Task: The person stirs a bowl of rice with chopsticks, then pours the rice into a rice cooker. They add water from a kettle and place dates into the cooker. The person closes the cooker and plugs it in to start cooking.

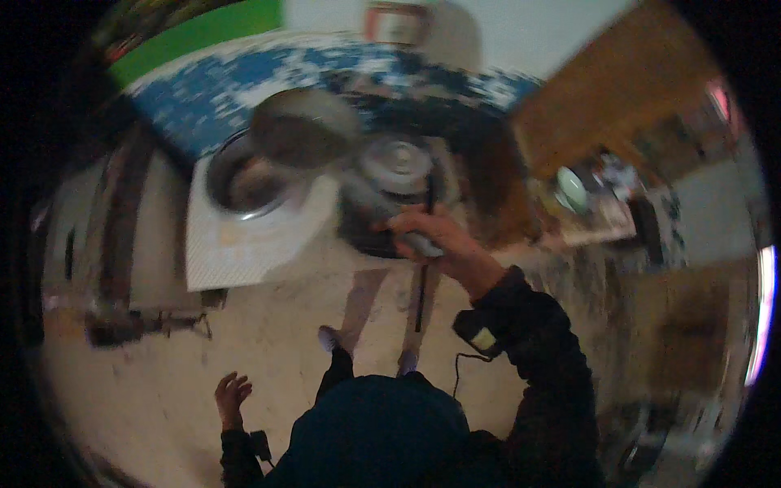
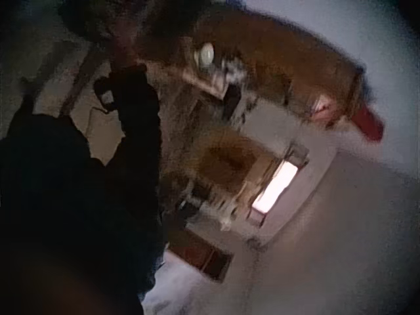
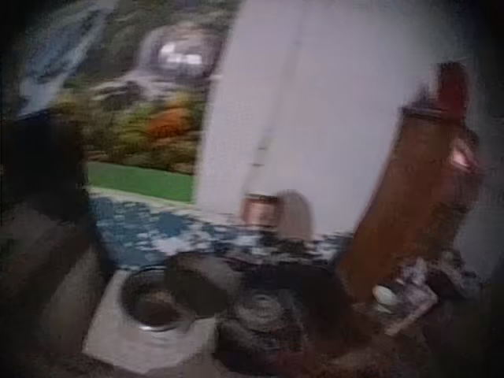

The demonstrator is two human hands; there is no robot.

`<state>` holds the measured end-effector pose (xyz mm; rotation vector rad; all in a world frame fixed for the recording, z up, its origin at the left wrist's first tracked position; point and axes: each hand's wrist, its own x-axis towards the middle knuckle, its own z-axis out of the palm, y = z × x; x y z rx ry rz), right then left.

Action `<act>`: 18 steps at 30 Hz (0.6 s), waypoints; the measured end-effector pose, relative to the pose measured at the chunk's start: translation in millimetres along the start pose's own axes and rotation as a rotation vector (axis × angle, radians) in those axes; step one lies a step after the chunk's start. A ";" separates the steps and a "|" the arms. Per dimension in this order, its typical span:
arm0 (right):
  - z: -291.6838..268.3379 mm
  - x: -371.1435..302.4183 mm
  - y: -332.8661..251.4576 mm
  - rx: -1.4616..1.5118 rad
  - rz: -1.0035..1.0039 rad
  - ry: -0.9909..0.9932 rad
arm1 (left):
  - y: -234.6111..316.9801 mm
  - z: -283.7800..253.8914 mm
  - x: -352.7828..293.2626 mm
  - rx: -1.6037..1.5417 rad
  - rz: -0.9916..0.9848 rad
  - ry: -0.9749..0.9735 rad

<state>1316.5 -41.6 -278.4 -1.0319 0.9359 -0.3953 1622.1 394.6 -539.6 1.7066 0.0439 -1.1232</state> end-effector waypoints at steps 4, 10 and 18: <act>-58.0 -70.2 8.8 -0.081 -0.020 -0.050 | 23.4 44.0 4.7 0.142 0.032 -0.109; -176.9 -223.8 44.0 -0.069 0.051 0.054 | 35.2 170.5 -19.7 0.249 0.117 -0.297; -309.5 -412.9 117.0 0.003 0.123 0.527 | 3.1 393.0 -87.0 0.406 0.271 -0.651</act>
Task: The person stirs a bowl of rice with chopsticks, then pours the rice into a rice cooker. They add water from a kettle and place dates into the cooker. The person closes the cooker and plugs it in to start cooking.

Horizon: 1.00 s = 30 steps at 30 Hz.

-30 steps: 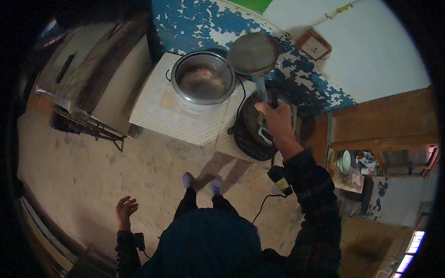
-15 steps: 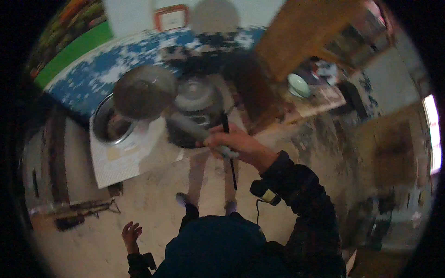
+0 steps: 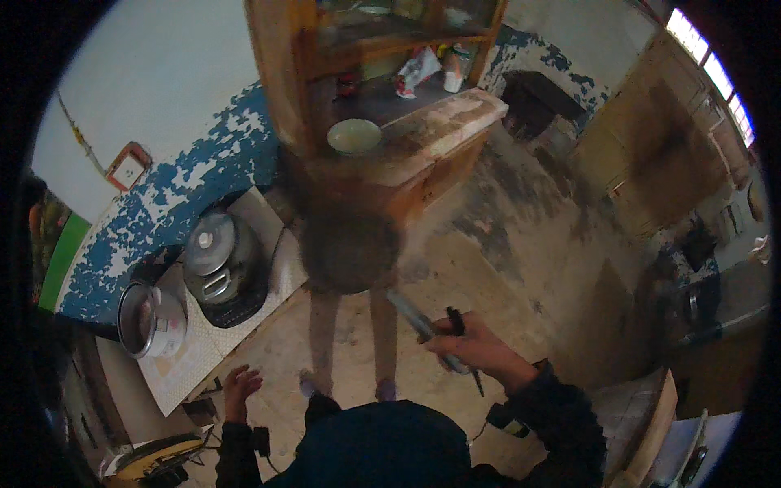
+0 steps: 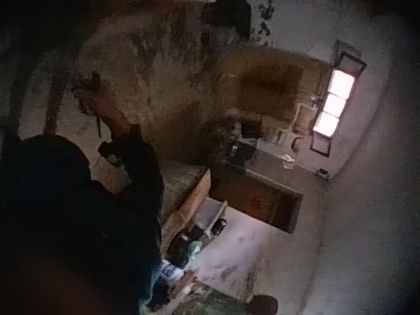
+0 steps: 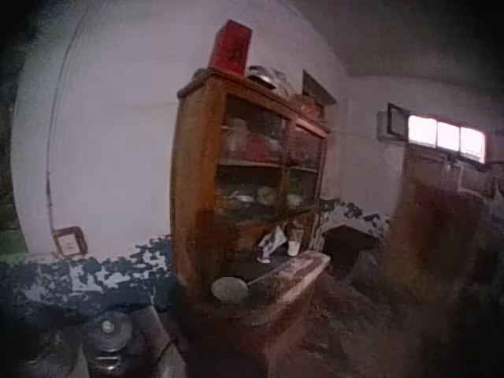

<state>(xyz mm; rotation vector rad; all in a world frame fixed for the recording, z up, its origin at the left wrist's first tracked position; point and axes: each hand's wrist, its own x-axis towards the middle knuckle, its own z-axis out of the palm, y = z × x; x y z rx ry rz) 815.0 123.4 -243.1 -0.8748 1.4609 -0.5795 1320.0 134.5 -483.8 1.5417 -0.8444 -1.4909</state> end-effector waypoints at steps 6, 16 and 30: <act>-103.8 -10.5 28.5 0.069 0.011 0.279 | 45.8 142.5 57.0 0.096 -0.012 -0.230; -227.6 70.7 4.6 0.119 -0.094 0.333 | 125.9 342.8 200.1 0.115 0.135 -0.449; -345.2 286.4 -99.8 0.078 -0.145 0.072 | 191.5 471.1 307.9 0.056 0.038 -0.403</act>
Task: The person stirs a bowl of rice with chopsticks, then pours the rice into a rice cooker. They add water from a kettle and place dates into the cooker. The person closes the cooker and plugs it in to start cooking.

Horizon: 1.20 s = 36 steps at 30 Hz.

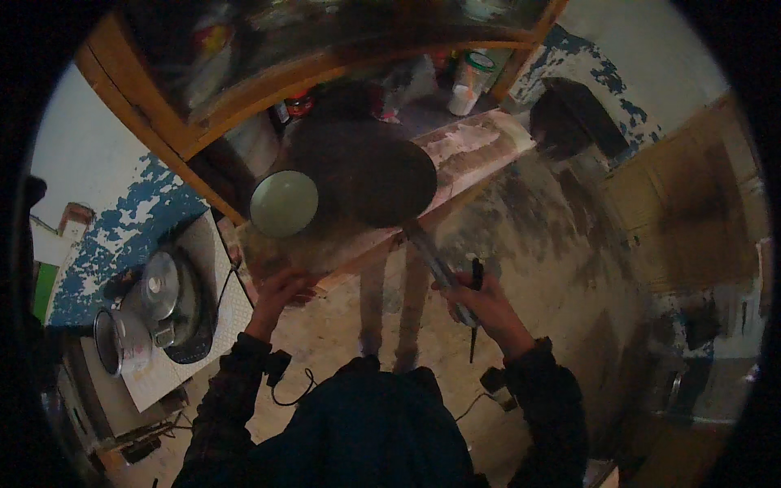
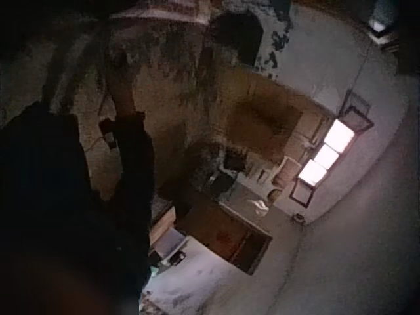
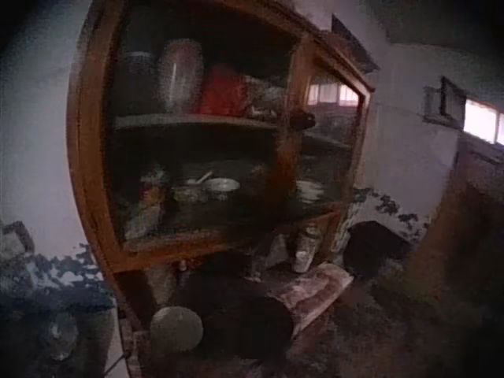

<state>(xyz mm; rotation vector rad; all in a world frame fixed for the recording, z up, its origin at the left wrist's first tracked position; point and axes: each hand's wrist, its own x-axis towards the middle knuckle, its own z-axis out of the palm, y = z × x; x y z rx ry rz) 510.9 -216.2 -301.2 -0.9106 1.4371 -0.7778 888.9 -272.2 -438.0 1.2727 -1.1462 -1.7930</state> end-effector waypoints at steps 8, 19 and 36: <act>-24.2 121.5 -29.3 0.001 -0.073 -0.234 | -0.9 9.6 -31.6 -0.042 -0.019 0.305; -65.2 259.8 -27.8 0.014 0.004 -0.538 | -26.3 97.1 -64.5 -0.119 -0.096 0.696; -131.5 340.2 -27.1 -0.840 -0.272 -0.363 | -53.2 175.9 -57.7 -0.204 -0.063 0.826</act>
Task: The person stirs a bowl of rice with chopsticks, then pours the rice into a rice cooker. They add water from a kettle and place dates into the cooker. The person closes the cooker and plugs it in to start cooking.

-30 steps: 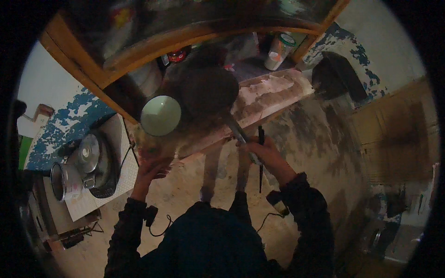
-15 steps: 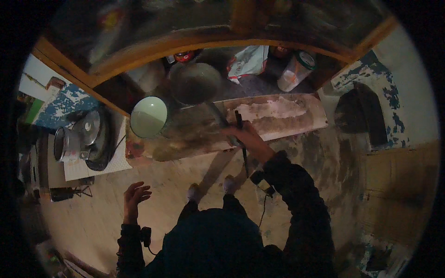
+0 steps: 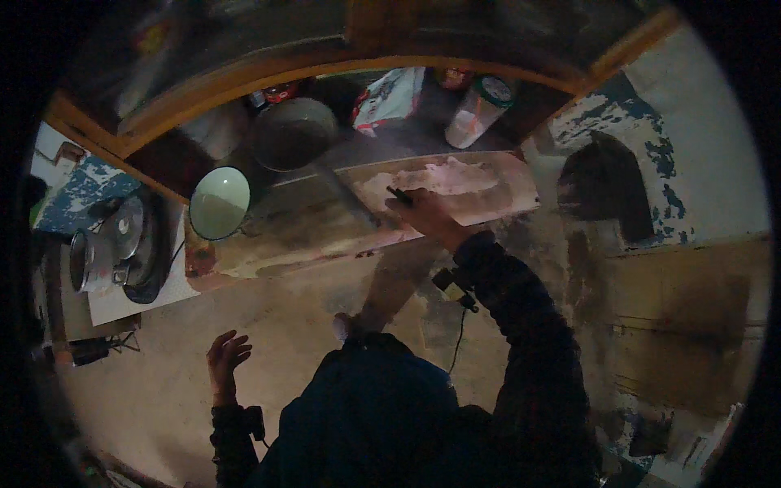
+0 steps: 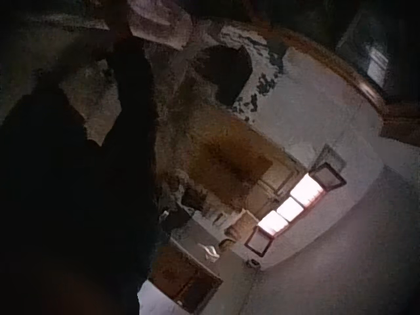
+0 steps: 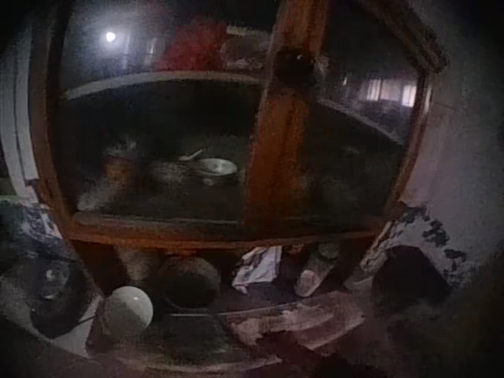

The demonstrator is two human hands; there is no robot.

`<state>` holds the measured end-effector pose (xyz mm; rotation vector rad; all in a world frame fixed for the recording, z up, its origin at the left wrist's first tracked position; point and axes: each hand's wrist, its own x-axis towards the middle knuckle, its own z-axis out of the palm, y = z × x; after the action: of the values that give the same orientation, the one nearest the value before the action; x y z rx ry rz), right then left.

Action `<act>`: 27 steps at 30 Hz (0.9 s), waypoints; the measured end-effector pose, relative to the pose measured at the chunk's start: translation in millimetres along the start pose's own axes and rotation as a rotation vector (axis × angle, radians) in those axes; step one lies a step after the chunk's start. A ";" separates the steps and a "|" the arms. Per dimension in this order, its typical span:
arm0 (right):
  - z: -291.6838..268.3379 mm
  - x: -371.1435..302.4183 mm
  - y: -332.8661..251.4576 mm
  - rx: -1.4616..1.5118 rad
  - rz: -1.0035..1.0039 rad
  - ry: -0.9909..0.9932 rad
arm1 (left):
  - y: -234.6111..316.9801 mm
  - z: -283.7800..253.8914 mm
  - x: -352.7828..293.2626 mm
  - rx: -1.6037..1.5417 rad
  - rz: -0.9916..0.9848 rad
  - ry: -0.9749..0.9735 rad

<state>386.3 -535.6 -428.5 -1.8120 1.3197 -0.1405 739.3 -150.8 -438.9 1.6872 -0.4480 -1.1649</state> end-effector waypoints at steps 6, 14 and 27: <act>-18.1 -1.8 54.6 -0.673 -0.370 0.214 | -0.7 18.1 9.9 0.026 -0.035 -0.042; -18.9 53.7 81.1 -0.622 -0.771 0.378 | 4.6 66.8 -6.0 0.018 0.021 0.068; -144.7 120.6 -36.9 0.453 -0.190 0.311 | 14.1 147.8 -41.2 0.009 0.003 0.196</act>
<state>386.8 -714.5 -359.0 -1.5564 1.1977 -0.7877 596.7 -202.9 -412.5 1.7876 -0.3331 -0.9846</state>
